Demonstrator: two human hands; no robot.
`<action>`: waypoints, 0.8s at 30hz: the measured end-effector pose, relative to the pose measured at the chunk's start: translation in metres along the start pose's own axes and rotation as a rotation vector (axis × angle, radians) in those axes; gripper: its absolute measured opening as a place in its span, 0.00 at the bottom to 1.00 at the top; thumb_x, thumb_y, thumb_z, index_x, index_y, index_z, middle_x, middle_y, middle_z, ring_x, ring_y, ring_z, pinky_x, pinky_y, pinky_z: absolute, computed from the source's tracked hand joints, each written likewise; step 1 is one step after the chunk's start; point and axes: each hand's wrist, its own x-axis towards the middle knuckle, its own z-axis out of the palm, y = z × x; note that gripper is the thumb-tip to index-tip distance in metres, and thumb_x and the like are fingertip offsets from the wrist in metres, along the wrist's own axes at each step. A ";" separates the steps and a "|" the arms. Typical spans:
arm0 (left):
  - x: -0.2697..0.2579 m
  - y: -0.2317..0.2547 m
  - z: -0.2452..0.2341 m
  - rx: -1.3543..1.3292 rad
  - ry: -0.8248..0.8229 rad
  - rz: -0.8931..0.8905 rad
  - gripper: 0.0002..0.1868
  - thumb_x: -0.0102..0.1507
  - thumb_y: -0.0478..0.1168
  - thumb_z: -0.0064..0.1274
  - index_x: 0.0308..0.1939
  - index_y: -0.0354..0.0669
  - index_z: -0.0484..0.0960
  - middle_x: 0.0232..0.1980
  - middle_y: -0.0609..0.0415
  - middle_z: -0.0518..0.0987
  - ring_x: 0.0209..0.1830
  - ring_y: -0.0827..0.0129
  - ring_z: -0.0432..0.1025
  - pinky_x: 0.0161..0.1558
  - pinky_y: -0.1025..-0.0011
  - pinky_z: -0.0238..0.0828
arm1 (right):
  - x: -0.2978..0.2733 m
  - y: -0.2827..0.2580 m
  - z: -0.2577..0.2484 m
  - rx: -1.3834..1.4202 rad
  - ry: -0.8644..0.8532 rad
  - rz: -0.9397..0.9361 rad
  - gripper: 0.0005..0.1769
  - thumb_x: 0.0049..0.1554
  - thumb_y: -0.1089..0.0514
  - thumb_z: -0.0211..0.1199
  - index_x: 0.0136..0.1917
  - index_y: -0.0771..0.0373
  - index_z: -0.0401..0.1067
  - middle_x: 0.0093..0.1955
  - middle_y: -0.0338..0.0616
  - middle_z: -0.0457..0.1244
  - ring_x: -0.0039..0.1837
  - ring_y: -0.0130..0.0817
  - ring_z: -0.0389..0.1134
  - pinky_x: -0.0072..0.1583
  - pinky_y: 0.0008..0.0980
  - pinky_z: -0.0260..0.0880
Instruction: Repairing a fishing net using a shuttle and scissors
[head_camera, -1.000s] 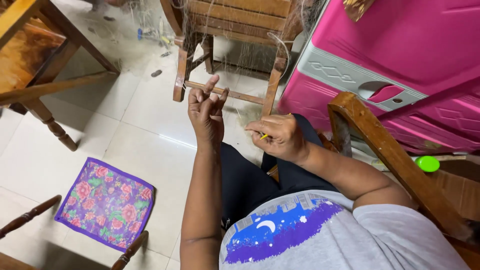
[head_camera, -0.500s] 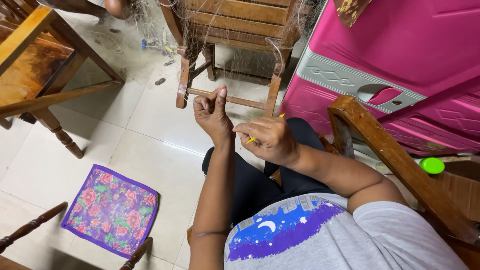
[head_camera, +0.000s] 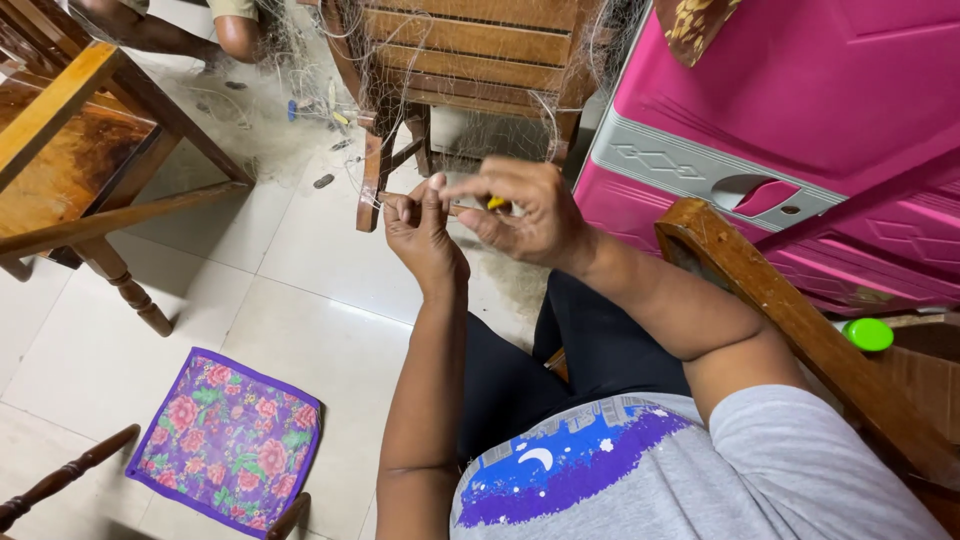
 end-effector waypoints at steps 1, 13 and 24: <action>0.003 -0.003 -0.005 0.000 0.002 0.000 0.31 0.71 0.32 0.76 0.44 0.58 0.62 0.46 0.53 0.93 0.34 0.85 0.75 0.49 0.78 0.85 | 0.005 0.015 -0.002 0.001 -0.002 0.001 0.12 0.73 0.58 0.73 0.65 0.67 0.89 0.40 0.50 0.68 0.39 0.40 0.68 0.45 0.41 0.74; 0.016 -0.021 -0.021 -0.142 0.182 -0.285 0.30 0.69 0.40 0.74 0.39 0.60 0.60 0.50 0.44 0.94 0.31 0.86 0.73 0.52 0.54 0.95 | 0.009 0.034 -0.014 -0.652 0.003 0.087 0.27 0.85 0.45 0.48 0.68 0.61 0.85 0.61 0.52 0.70 0.55 0.44 0.76 0.47 0.43 0.75; 0.019 -0.044 -0.029 0.056 0.046 -0.086 0.30 0.73 0.37 0.75 0.49 0.58 0.61 0.56 0.44 0.96 0.50 0.80 0.87 0.59 0.77 0.88 | -0.006 -0.027 -0.063 -0.767 -0.394 0.663 0.20 0.73 0.40 0.64 0.42 0.45 0.84 0.32 0.51 0.71 0.45 0.68 0.79 0.50 0.61 0.78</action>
